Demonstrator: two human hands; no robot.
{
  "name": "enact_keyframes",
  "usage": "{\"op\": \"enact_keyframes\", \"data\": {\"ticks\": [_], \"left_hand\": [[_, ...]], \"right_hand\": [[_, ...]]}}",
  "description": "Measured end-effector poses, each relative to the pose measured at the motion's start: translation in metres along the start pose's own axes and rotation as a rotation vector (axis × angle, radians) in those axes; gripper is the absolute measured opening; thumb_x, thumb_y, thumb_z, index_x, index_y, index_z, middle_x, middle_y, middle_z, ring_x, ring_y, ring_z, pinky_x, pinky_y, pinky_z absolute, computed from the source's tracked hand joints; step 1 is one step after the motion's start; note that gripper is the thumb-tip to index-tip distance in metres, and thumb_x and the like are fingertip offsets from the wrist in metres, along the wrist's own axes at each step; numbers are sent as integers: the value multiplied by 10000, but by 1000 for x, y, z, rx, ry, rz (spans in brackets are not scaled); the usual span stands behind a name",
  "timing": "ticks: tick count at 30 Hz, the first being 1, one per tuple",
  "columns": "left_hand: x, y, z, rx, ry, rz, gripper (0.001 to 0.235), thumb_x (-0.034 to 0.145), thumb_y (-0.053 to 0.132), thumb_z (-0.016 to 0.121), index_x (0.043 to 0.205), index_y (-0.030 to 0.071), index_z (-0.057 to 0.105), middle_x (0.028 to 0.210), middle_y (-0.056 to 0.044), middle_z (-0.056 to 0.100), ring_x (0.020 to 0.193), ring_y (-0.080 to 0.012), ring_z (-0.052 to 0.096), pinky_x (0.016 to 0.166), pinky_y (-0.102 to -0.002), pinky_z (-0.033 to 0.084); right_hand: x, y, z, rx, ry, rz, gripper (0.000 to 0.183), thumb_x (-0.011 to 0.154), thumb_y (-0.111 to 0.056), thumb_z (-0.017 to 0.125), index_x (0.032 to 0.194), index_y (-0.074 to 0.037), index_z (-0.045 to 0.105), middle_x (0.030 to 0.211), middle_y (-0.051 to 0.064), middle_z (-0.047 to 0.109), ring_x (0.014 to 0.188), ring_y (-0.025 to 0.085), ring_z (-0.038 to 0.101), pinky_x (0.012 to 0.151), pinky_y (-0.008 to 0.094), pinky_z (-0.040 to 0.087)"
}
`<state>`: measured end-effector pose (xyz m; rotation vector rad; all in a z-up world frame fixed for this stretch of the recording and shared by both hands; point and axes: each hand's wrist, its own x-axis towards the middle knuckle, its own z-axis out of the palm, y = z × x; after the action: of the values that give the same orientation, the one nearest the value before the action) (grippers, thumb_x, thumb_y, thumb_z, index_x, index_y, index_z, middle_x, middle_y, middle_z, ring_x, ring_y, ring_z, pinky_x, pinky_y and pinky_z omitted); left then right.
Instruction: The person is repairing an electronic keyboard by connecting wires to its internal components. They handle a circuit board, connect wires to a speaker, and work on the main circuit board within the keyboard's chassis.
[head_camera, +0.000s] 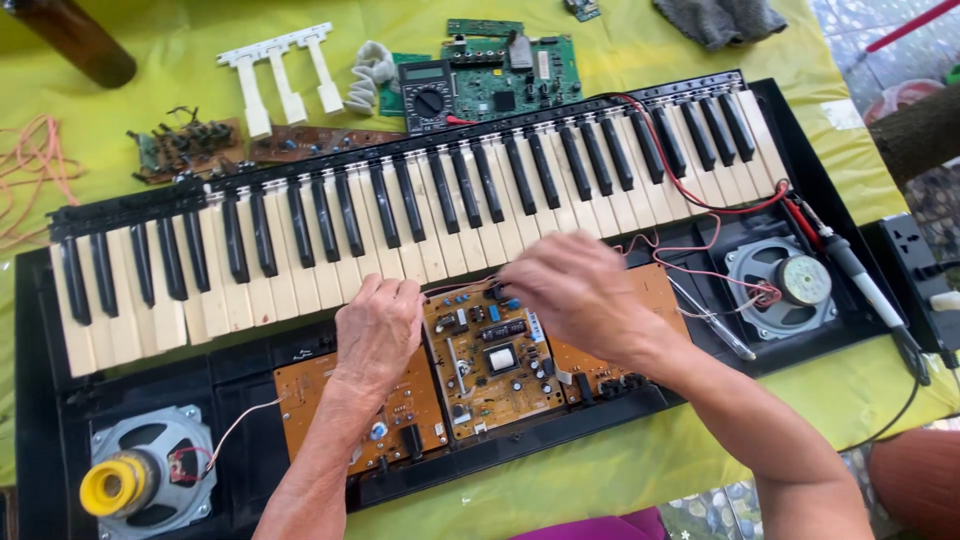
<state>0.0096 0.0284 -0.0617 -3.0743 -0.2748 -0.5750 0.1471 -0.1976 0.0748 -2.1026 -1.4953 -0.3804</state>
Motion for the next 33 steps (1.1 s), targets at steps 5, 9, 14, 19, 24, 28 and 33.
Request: {"op": "enact_keyframes", "data": {"ticks": [5,9,14,19,24,28,33], "left_hand": [[2,-1,-2,-112,-72,-17,112,881,286,708,859,219,621,724,34,583,884,-164,624,624,-319,605],[4,-1,-6,-160,-71,-44,65,900,260,679,892,222,627,726,28,585,882,-163,624,625,-331,613],[13,3,-29,-480,-91,-26,76,946,178,657,870,179,660,711,-36,633,822,-225,658,638,-360,614],[21,9,-54,-774,-39,-92,128,996,168,644,908,208,727,768,0,718,810,-190,692,695,-300,606],[23,6,-57,-837,25,-70,90,990,155,653,943,195,718,805,-42,725,826,-269,701,701,-348,606],[24,1,-57,-692,10,-31,64,992,164,656,962,171,712,805,-33,697,835,-226,682,727,-333,605],[19,-1,-43,-501,-73,-56,92,985,120,649,950,147,729,776,-33,666,810,-185,648,732,-325,609]], "right_hand": [[22,-11,74,-82,-119,-219,135,891,-250,790,861,-146,710,780,41,637,826,214,615,809,356,503],[22,-6,107,-149,-214,-171,136,912,-214,734,822,-127,682,741,39,589,815,218,583,806,368,479],[26,0,100,-88,-198,-194,122,900,-195,736,812,-125,687,749,40,597,814,212,562,804,366,458],[25,2,86,14,-140,-204,121,898,-237,762,851,-148,695,783,33,602,827,217,569,780,366,458],[23,3,89,62,-88,-216,119,898,-231,779,870,-154,694,792,25,595,821,213,555,768,356,450],[23,8,91,5,33,-257,125,924,-241,744,866,-160,669,818,19,587,832,227,571,768,377,475],[26,12,88,-14,84,-252,153,1007,-239,654,886,-145,654,859,27,601,846,236,589,772,371,487]]}}
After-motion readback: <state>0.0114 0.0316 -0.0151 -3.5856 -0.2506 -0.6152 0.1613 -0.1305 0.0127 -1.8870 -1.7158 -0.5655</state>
